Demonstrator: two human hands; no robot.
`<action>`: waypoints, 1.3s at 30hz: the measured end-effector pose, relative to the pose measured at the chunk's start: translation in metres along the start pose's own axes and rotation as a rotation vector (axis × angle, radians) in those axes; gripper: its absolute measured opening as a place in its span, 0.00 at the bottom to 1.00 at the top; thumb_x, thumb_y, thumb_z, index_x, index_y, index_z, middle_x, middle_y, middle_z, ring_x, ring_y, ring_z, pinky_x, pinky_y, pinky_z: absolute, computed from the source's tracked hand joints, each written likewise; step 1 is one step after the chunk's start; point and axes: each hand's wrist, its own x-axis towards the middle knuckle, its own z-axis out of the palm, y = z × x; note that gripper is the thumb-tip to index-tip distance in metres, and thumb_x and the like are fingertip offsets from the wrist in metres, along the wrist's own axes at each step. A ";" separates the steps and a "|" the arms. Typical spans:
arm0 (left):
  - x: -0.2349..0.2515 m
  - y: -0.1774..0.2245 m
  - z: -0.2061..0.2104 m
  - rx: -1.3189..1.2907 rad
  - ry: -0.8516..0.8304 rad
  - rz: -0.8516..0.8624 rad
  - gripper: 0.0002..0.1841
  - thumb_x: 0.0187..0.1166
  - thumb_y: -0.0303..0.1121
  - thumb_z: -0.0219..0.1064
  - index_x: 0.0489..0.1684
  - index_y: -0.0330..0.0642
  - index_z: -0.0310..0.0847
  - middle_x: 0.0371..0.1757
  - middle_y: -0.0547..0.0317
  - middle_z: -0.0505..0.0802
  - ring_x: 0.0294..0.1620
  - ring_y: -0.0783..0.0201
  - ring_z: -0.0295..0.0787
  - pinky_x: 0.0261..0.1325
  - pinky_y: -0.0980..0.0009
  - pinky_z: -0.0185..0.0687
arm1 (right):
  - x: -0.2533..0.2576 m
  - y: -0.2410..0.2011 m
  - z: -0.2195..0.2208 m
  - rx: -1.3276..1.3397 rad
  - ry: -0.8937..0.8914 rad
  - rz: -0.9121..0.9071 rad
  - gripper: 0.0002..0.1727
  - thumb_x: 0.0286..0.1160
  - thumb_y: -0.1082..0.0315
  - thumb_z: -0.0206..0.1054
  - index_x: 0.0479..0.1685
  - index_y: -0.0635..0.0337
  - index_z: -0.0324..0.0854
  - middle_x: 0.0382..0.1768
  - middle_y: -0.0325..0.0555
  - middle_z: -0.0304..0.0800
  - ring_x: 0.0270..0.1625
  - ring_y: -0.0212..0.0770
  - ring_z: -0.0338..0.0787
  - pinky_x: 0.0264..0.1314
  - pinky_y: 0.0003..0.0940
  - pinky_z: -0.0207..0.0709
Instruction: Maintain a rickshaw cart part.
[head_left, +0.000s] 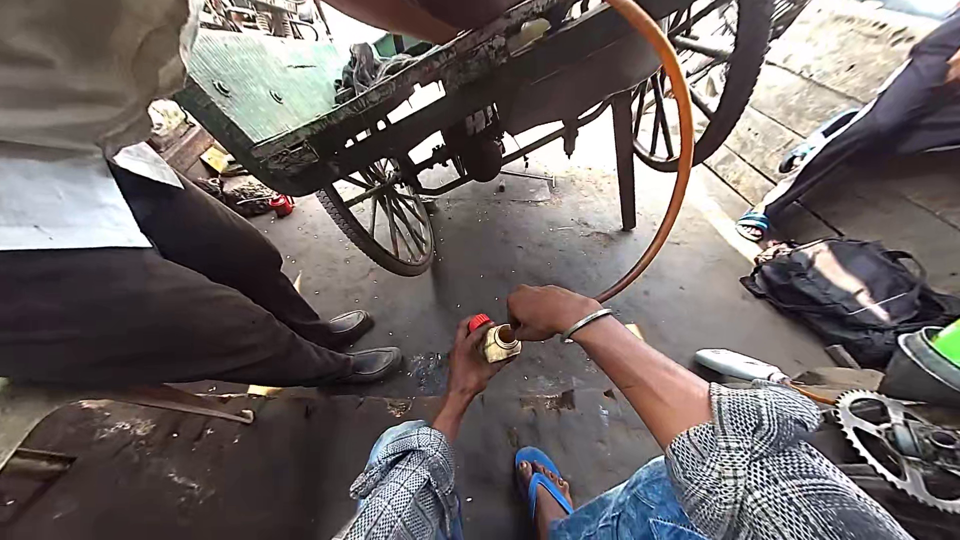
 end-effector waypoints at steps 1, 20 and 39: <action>0.001 0.000 0.000 -0.001 0.001 0.005 0.41 0.42 0.41 0.95 0.64 0.46 0.88 0.78 0.44 0.79 0.73 0.50 0.82 0.71 0.49 0.83 | 0.001 0.001 0.000 -0.004 0.005 -0.008 0.16 0.71 0.50 0.74 0.25 0.52 0.86 0.28 0.46 0.87 0.35 0.52 0.89 0.33 0.61 0.79; 0.001 -0.009 -0.006 -0.020 -0.023 0.007 0.42 0.38 0.39 0.96 0.65 0.43 0.87 0.77 0.39 0.78 0.73 0.49 0.81 0.72 0.52 0.81 | 0.007 -0.005 -0.003 -0.046 -0.021 -0.020 0.13 0.71 0.55 0.74 0.27 0.52 0.85 0.29 0.46 0.85 0.35 0.51 0.88 0.32 0.58 0.78; 0.003 -0.019 -0.001 -0.039 -0.003 0.089 0.41 0.39 0.37 0.96 0.64 0.43 0.88 0.76 0.42 0.79 0.75 0.52 0.80 0.75 0.55 0.80 | 0.009 -0.003 -0.004 -0.037 -0.067 -0.010 0.14 0.70 0.54 0.75 0.25 0.51 0.85 0.26 0.44 0.84 0.32 0.48 0.87 0.31 0.55 0.77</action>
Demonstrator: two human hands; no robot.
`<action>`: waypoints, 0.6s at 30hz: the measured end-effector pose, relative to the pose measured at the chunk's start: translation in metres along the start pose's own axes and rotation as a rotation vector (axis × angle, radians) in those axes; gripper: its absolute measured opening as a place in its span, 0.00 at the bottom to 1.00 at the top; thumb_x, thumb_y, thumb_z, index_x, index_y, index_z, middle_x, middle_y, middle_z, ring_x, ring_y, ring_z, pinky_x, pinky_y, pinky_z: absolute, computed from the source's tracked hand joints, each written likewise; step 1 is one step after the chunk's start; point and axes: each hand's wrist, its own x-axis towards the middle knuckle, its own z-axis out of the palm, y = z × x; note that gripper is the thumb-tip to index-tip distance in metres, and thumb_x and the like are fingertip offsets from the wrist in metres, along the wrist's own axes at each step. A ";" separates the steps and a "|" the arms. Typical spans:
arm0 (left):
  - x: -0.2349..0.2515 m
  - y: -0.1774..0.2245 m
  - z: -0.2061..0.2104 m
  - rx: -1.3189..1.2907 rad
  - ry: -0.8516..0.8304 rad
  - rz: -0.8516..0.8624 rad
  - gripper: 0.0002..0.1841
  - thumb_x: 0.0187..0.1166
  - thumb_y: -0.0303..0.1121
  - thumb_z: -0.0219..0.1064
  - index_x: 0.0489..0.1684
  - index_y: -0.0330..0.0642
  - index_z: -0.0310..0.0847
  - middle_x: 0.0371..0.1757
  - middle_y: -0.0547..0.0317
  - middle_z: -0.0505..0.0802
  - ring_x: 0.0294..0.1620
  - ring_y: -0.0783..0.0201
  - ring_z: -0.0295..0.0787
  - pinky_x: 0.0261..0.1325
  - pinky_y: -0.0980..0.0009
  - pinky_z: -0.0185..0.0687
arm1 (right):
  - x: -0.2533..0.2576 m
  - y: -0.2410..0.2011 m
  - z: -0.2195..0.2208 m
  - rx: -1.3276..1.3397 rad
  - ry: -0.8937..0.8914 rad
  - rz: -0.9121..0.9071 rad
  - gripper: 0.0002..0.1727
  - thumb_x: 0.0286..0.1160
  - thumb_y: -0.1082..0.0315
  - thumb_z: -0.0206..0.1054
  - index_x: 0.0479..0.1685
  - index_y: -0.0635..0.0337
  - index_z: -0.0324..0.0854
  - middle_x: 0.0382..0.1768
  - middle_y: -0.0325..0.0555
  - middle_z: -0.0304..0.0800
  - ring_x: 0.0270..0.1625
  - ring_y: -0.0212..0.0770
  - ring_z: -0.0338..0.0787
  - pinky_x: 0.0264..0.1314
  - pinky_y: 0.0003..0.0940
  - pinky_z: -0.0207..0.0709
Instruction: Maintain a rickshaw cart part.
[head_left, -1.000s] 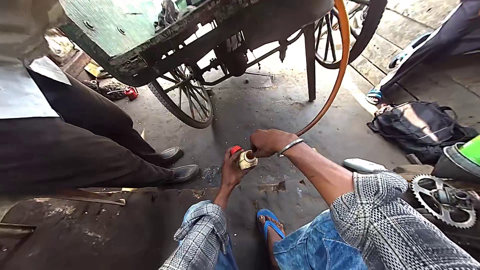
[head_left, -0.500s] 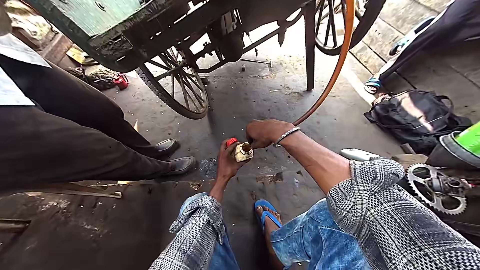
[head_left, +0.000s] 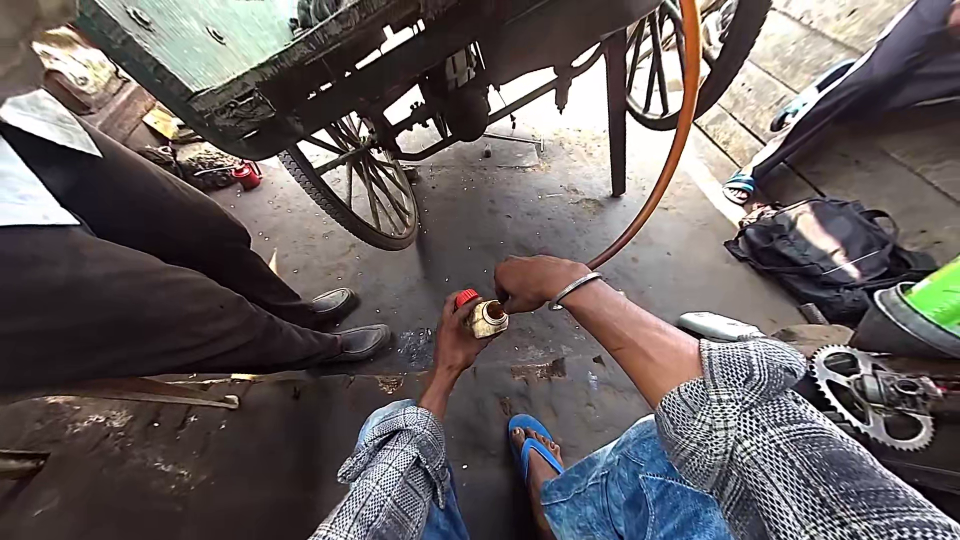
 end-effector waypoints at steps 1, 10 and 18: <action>0.000 0.000 0.000 0.003 0.000 -0.005 0.42 0.38 0.37 0.96 0.64 0.43 0.88 0.76 0.42 0.80 0.75 0.52 0.80 0.75 0.55 0.80 | 0.000 0.000 0.000 0.000 -0.003 0.003 0.13 0.71 0.54 0.75 0.25 0.51 0.85 0.26 0.44 0.84 0.33 0.48 0.87 0.31 0.56 0.77; -0.002 0.003 0.000 0.002 -0.007 -0.008 0.41 0.40 0.36 0.95 0.64 0.42 0.88 0.77 0.43 0.79 0.75 0.53 0.79 0.75 0.55 0.80 | -0.001 0.001 0.000 0.001 -0.018 0.019 0.14 0.70 0.54 0.75 0.25 0.52 0.84 0.26 0.44 0.83 0.33 0.49 0.86 0.30 0.55 0.76; -0.002 0.005 -0.003 0.033 -0.054 -0.042 0.41 0.40 0.37 0.96 0.65 0.43 0.87 0.76 0.41 0.79 0.75 0.49 0.79 0.73 0.49 0.81 | -0.005 -0.001 0.001 0.054 -0.004 0.048 0.15 0.69 0.55 0.77 0.28 0.56 0.84 0.29 0.51 0.85 0.35 0.55 0.88 0.31 0.61 0.77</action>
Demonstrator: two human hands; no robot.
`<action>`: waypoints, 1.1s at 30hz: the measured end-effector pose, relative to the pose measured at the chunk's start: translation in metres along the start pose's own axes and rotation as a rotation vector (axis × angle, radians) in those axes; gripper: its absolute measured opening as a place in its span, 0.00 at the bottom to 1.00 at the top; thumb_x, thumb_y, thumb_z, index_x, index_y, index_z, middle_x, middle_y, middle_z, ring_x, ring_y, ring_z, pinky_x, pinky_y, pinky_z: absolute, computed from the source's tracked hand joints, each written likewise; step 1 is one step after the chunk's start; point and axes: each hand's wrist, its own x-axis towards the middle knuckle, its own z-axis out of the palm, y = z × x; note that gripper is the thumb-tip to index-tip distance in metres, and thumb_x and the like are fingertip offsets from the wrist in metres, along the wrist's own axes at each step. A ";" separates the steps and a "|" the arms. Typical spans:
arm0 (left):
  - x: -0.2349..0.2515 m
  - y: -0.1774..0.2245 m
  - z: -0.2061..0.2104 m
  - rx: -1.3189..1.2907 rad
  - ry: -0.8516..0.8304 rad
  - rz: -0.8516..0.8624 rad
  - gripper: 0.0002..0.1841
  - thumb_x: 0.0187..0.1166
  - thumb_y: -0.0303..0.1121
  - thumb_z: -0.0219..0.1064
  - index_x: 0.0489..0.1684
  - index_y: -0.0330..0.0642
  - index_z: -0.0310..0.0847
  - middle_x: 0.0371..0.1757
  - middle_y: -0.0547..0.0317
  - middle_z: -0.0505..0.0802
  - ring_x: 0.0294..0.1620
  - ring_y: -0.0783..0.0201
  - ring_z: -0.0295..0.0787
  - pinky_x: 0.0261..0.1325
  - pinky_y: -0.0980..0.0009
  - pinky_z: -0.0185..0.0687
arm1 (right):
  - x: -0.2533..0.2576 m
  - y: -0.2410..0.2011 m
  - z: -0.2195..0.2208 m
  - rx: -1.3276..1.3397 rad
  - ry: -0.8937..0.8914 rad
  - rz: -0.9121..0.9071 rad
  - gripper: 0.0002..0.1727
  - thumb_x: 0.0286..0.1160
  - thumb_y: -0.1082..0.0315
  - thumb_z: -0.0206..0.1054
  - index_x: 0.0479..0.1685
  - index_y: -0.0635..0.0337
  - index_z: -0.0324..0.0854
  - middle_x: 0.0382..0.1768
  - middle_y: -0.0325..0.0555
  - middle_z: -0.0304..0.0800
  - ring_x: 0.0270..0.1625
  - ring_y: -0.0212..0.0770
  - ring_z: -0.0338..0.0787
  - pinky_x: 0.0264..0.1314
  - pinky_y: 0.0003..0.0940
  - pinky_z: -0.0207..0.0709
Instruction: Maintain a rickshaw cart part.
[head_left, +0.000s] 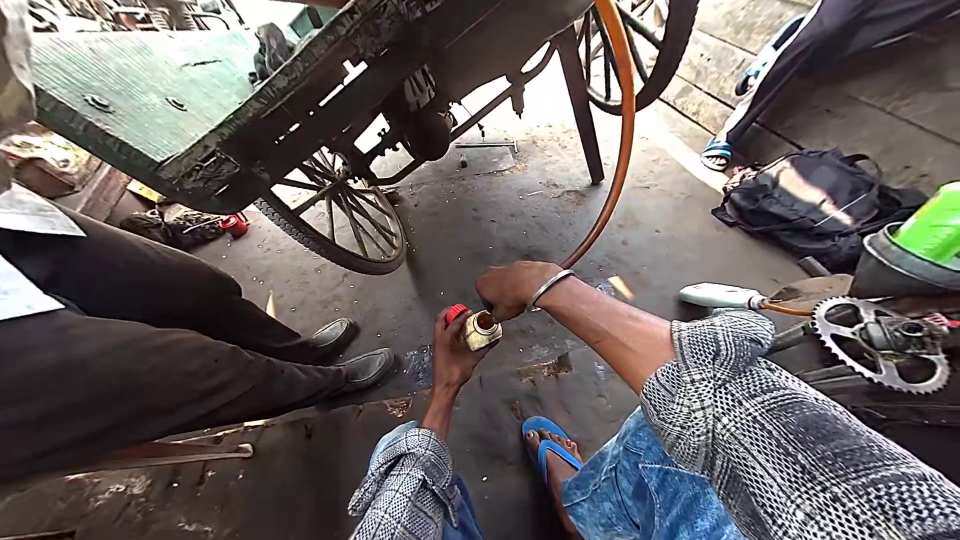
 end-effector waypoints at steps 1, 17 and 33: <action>0.000 0.000 0.000 0.001 -0.004 -0.005 0.42 0.40 0.37 0.96 0.65 0.42 0.87 0.76 0.41 0.79 0.75 0.49 0.79 0.73 0.49 0.81 | 0.000 0.000 0.001 0.000 0.003 0.001 0.14 0.69 0.55 0.77 0.28 0.56 0.84 0.29 0.50 0.85 0.35 0.55 0.88 0.31 0.61 0.77; 0.001 0.001 0.006 0.050 0.010 -0.004 0.41 0.40 0.37 0.96 0.65 0.46 0.87 0.77 0.44 0.78 0.74 0.51 0.80 0.72 0.51 0.82 | 0.008 0.015 0.004 -0.027 -0.017 -0.071 0.12 0.68 0.56 0.78 0.30 0.55 0.88 0.30 0.48 0.87 0.37 0.52 0.88 0.36 0.58 0.79; 0.005 -0.006 0.017 0.011 0.023 0.024 0.41 0.40 0.37 0.96 0.64 0.41 0.87 0.75 0.42 0.80 0.74 0.51 0.80 0.73 0.52 0.81 | 0.019 0.032 0.010 0.022 -0.028 -0.072 0.13 0.67 0.56 0.79 0.26 0.54 0.87 0.27 0.46 0.86 0.34 0.50 0.87 0.34 0.58 0.79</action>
